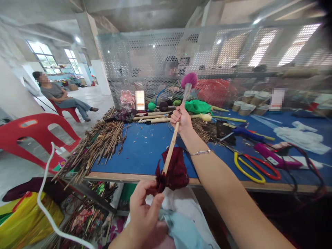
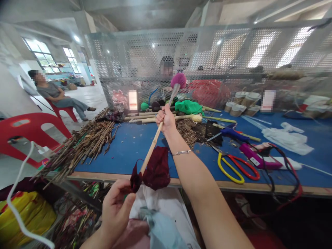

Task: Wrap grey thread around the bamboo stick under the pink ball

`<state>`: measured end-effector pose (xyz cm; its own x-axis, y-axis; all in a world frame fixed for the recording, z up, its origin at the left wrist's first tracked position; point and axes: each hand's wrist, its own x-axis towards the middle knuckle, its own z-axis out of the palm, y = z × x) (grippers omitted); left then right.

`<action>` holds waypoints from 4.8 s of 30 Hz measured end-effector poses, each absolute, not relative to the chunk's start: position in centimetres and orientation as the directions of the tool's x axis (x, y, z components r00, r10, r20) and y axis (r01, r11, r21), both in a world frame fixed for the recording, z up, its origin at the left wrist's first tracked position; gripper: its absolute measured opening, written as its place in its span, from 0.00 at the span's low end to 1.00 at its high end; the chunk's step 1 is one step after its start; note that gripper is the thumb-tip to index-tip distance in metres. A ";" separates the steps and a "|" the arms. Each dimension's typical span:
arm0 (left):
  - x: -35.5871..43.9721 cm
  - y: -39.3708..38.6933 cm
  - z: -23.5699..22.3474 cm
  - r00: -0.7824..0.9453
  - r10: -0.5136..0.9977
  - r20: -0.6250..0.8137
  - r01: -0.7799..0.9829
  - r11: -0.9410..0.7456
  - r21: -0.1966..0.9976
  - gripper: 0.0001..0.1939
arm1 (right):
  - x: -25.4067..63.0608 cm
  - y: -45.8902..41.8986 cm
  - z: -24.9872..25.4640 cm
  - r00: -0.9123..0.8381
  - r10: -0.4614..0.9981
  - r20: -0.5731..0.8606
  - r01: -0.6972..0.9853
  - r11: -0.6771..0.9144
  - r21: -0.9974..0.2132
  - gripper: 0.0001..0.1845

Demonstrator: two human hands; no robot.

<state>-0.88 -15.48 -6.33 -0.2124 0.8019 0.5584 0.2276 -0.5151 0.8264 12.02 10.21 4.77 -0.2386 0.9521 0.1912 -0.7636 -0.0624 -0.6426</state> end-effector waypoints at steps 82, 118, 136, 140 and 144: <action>-3.6 -14.4 -4.8 -0.298 0.951 0.080 0.033 -0.074 0.997 0.18 | 11.4 7.8 6.3 -0.172 0.929 0.328 -0.642 0.147 -0.753 0.06; -2.3 -14.6 -3.5 0.027 0.938 -0.346 -0.548 0.303 0.780 0.20 | 13.1 9.3 4.6 -0.398 0.852 0.341 -0.405 0.170 -0.898 0.12; -1.5 -14.7 -3.4 0.160 0.891 -0.424 -0.452 0.448 0.771 0.23 | 11.8 9.9 1.3 -0.245 0.963 -0.113 0.411 -0.002 -0.912 0.09; -1.6 -14.7 -3.2 0.176 0.894 -0.411 -0.386 0.447 0.807 0.23 | 13.4 4.5 3.8 -0.158 0.929 0.333 0.538 0.364 -0.760 0.18; -1.2 -14.5 -3.7 0.199 0.910 -0.363 -0.295 0.409 0.863 0.24 | 15.3 -5.7 3.4 -0.483 0.830 0.279 0.423 0.500 -0.756 0.10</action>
